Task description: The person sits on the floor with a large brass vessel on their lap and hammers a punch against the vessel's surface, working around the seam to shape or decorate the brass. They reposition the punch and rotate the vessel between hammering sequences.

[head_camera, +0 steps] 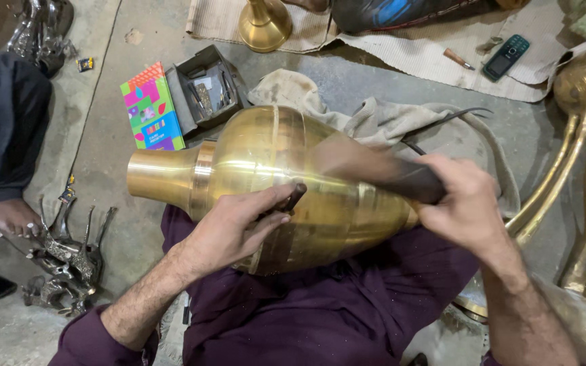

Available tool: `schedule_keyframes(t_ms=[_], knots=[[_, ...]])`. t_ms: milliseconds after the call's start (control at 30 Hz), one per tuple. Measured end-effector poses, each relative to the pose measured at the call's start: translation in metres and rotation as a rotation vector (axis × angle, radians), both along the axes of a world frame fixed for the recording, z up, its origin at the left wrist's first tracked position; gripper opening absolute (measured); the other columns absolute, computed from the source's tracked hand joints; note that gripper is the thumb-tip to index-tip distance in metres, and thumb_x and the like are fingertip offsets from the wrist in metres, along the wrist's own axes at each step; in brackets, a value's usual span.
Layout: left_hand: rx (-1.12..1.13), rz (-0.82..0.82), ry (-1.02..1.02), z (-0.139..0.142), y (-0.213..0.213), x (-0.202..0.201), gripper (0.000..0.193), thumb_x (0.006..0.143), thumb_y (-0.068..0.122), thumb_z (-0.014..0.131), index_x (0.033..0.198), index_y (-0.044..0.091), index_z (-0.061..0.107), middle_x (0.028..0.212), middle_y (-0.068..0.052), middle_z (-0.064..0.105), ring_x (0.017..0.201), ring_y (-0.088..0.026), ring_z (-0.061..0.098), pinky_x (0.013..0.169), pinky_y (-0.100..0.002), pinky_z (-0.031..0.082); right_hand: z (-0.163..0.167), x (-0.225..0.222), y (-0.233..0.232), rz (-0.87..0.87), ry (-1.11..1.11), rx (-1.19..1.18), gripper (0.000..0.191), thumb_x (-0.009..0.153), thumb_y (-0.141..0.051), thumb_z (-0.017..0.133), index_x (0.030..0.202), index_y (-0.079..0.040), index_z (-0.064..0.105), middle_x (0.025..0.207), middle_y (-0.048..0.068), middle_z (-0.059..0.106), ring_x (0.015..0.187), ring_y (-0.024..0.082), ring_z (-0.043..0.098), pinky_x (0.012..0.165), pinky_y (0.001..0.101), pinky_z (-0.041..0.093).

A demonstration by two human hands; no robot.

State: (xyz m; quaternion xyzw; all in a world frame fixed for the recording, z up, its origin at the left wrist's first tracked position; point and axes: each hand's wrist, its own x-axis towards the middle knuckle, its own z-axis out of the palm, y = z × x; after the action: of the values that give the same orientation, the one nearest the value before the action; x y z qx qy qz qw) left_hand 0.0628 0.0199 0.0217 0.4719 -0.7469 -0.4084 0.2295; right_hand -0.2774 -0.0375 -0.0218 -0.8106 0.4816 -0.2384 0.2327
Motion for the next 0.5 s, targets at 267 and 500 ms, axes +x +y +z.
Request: schedule_keyframes(t_ms=[267, 500], knots=[[-0.015, -0.018, -0.024, -0.002, 0.001, 0.001, 0.044, 0.095, 0.012, 0.071, 0.137, 0.008, 0.058, 0.109, -0.019, 0.074, 0.099, -0.037, 0.074, 0.08, -0.041, 0.059, -0.006, -0.005, -0.001, -0.023, -0.141, 0.085, 0.031, 0.083, -0.016, 0.083, 0.11, -0.007, 0.069, 0.082, 0.001, 0.07, 0.076, 0.012, 0.063, 0.074, 0.0371, 0.051], [-0.057, -0.022, 0.009, -0.002, 0.004, 0.0, 0.045, 0.095, 0.011, 0.071, 0.138, 0.007, 0.057, 0.112, -0.02, 0.073, 0.102, -0.038, 0.073, 0.082, -0.041, 0.059, -0.005, -0.009, -0.003, 0.047, 0.094, -0.244, 0.043, 0.065, -0.002, 0.081, 0.107, -0.007, 0.071, 0.087, 0.007, 0.072, 0.081, 0.021, 0.066, 0.074, 0.0388, 0.052]])
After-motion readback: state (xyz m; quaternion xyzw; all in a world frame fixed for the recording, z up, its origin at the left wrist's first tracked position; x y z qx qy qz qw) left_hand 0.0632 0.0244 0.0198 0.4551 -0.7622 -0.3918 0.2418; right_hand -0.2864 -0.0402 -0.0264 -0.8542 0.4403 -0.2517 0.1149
